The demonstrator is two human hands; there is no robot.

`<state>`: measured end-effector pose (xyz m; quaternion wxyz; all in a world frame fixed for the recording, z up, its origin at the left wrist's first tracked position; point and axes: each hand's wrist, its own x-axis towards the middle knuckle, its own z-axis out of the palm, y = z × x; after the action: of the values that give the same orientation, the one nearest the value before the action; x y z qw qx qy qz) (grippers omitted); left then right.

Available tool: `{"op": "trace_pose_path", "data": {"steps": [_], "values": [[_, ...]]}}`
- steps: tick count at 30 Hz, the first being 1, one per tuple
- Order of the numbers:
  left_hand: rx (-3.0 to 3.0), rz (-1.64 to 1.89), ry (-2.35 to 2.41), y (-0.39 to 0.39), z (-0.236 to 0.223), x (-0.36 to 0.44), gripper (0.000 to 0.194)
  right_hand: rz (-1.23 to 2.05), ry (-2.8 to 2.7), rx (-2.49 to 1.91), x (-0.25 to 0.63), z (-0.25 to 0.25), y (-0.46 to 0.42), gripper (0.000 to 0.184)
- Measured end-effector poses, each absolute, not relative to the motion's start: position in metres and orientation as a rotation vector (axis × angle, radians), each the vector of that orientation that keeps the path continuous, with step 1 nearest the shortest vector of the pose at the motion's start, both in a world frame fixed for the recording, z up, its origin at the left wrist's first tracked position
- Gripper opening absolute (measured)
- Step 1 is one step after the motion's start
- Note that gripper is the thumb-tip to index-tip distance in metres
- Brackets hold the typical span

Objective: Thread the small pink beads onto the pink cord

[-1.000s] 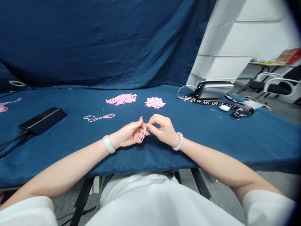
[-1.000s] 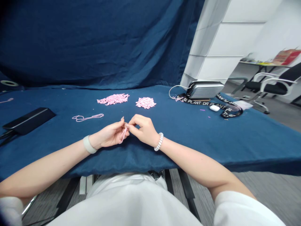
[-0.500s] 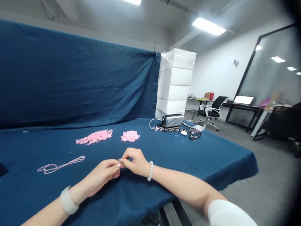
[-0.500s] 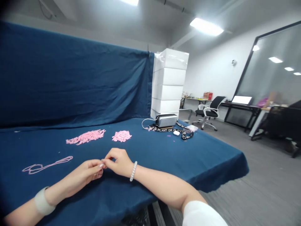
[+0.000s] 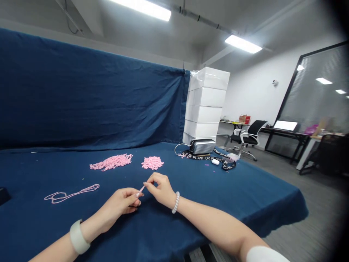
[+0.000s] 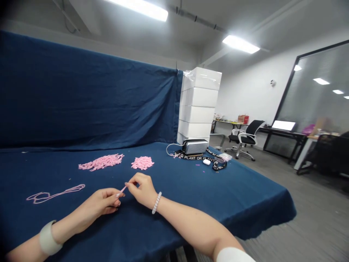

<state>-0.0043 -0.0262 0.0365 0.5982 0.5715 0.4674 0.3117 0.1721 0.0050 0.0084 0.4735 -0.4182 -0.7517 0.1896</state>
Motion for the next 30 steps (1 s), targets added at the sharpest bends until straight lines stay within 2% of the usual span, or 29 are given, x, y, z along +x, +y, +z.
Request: {"op": "trace_pose_path", "data": {"steps": [6,15,26,28,30], "values": [[1.596,0.803,1.192,-0.023,0.032,-0.008,0.03,0.48,-1.794,-1.072,0.174,0.01,0.01,0.053],[2.468,0.5,1.431,-0.032,0.053,-0.021,0.027,0.527,-1.928,-1.087,0.17,-0.003,0.013,0.056],[2.357,0.372,1.974,-0.042,0.048,-0.071,0.026,0.57,-2.273,-1.138,0.116,-0.01,0.018,0.059],[2.271,0.478,2.017,-0.061,0.051,-0.073,0.032,0.529,-2.336,-1.164,0.116,-0.01,0.017,0.056],[2.129,0.747,1.819,-0.093,0.057,-0.077,0.037,0.477,-2.409,-1.175,0.119,-0.008,0.014,0.053]]}}
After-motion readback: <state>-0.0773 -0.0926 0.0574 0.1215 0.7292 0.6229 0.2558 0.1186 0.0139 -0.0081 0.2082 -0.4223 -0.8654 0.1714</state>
